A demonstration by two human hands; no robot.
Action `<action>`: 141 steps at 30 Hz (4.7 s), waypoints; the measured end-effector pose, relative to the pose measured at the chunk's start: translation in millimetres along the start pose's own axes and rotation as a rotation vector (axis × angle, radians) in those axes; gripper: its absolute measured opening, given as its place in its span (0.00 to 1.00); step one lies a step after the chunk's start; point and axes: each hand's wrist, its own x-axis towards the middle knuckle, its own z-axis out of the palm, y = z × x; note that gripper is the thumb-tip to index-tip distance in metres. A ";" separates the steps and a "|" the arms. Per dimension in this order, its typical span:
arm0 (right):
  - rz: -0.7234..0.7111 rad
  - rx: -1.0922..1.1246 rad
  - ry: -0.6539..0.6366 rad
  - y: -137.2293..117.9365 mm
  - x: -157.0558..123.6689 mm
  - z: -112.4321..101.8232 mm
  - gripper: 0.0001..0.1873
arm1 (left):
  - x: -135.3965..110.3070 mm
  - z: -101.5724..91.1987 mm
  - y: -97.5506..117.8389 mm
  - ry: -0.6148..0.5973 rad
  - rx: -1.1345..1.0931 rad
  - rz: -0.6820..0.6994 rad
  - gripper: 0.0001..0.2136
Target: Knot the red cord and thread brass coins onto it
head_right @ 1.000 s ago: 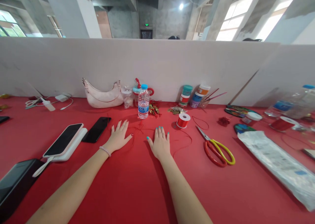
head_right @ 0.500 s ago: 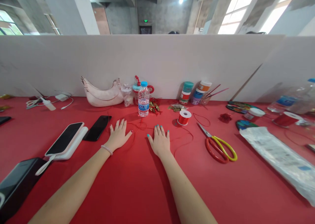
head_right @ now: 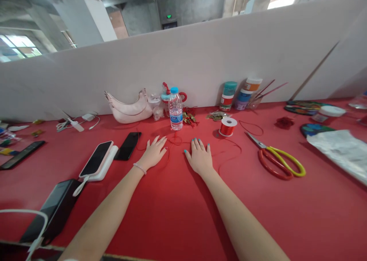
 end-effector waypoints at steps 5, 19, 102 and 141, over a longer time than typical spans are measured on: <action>-0.035 -0.006 0.024 0.9 -0.5 0.7 0.29 | 1.7 -2.7 1.7 -0.040 -0.013 0.047 0.24; 0.116 -0.057 0.045 -10.7 -5.4 -1.2 0.33 | -0.4 -2.4 6.0 -0.020 0.065 -0.418 0.40; 0.223 -0.061 0.074 -3.2 -2.5 0.0 0.35 | -2.2 -6.8 9.8 -0.106 0.021 -0.177 0.41; 0.235 -0.032 0.101 -5.8 1.3 4.4 0.34 | 45.9 6.4 25.6 -0.052 -0.086 0.095 0.29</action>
